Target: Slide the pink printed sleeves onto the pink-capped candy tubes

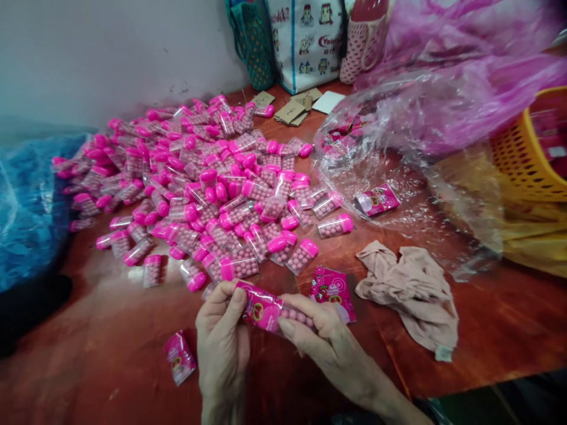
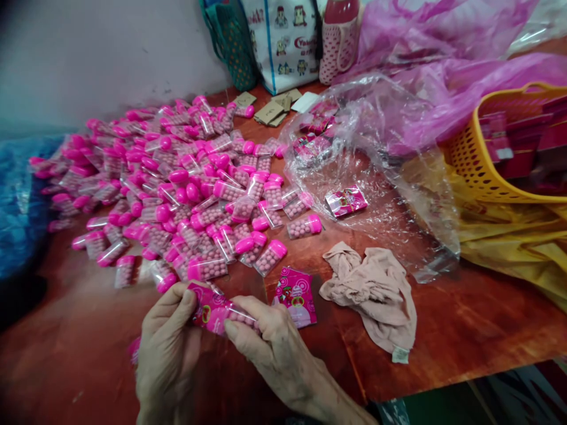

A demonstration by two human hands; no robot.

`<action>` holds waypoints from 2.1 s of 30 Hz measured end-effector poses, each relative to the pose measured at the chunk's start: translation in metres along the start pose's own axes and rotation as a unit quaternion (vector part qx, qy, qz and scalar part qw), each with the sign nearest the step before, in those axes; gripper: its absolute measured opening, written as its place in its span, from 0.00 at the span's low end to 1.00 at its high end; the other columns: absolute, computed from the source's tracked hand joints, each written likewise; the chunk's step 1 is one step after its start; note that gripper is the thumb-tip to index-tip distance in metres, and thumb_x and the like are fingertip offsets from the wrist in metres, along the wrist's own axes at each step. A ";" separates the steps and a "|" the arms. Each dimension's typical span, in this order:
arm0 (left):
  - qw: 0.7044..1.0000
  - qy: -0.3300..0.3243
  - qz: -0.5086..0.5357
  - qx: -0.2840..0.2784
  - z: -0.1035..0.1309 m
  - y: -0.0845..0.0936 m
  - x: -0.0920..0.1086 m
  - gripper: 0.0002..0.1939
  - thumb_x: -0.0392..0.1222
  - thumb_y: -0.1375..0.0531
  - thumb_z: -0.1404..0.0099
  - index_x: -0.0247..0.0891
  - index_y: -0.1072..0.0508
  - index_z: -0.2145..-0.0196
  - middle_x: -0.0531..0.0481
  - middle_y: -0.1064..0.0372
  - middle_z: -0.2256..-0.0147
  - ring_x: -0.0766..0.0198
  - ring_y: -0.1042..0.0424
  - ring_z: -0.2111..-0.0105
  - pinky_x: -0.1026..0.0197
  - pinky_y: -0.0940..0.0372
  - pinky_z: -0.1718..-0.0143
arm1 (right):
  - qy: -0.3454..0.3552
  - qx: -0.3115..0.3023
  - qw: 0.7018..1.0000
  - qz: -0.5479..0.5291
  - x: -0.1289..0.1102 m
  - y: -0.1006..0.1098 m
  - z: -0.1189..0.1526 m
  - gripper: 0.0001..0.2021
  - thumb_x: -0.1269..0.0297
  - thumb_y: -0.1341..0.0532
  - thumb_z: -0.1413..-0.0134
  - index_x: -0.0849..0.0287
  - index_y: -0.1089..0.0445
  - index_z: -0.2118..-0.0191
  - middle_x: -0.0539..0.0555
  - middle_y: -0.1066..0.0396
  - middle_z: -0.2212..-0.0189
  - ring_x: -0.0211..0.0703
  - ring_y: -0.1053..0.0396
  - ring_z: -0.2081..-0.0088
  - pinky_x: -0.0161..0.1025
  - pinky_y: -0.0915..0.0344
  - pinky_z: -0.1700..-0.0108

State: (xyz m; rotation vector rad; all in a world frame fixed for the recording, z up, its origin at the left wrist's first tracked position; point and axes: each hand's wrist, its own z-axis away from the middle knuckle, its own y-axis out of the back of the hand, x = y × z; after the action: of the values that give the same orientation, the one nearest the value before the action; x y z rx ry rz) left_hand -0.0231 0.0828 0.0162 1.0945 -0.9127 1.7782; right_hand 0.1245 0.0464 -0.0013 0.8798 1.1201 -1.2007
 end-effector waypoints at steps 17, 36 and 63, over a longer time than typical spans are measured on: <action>0.982 -0.128 -0.106 0.088 0.005 -0.002 -0.008 0.05 0.35 0.35 0.47 0.36 0.29 0.75 0.56 0.33 0.78 0.72 0.37 0.78 0.72 0.40 0.75 | -0.028 -0.085 0.995 -0.036 0.000 0.005 -0.010 0.16 0.58 0.46 0.39 0.50 0.36 0.46 0.47 0.35 0.71 0.34 0.39 0.71 0.32 0.41 0.68; 0.986 0.159 0.053 0.017 0.018 -0.022 -0.017 0.09 0.38 0.34 0.52 0.33 0.22 0.71 0.47 0.26 0.77 0.60 0.26 0.74 0.60 0.31 0.69 | -0.069 -0.035 0.996 0.040 0.001 -0.011 -0.002 0.11 0.54 0.50 0.39 0.55 0.37 0.64 0.47 0.36 0.72 0.37 0.39 0.70 0.33 0.41 0.67; 0.973 0.181 0.144 0.003 0.022 -0.027 -0.023 0.12 0.45 0.37 0.45 0.33 0.23 0.67 0.44 0.25 0.71 0.60 0.26 0.71 0.60 0.31 0.65 | -0.149 -0.008 0.988 -0.049 0.015 -0.018 0.003 0.28 0.49 0.47 0.42 0.54 0.47 0.39 0.58 0.39 0.44 0.48 0.44 0.42 0.46 0.46 0.41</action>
State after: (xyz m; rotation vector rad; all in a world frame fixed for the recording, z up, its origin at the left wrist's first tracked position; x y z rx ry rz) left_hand 0.0143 0.0672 0.0073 0.6303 -0.8697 2.1291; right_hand 0.1074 0.0363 -0.0143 0.6129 0.9362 -1.3536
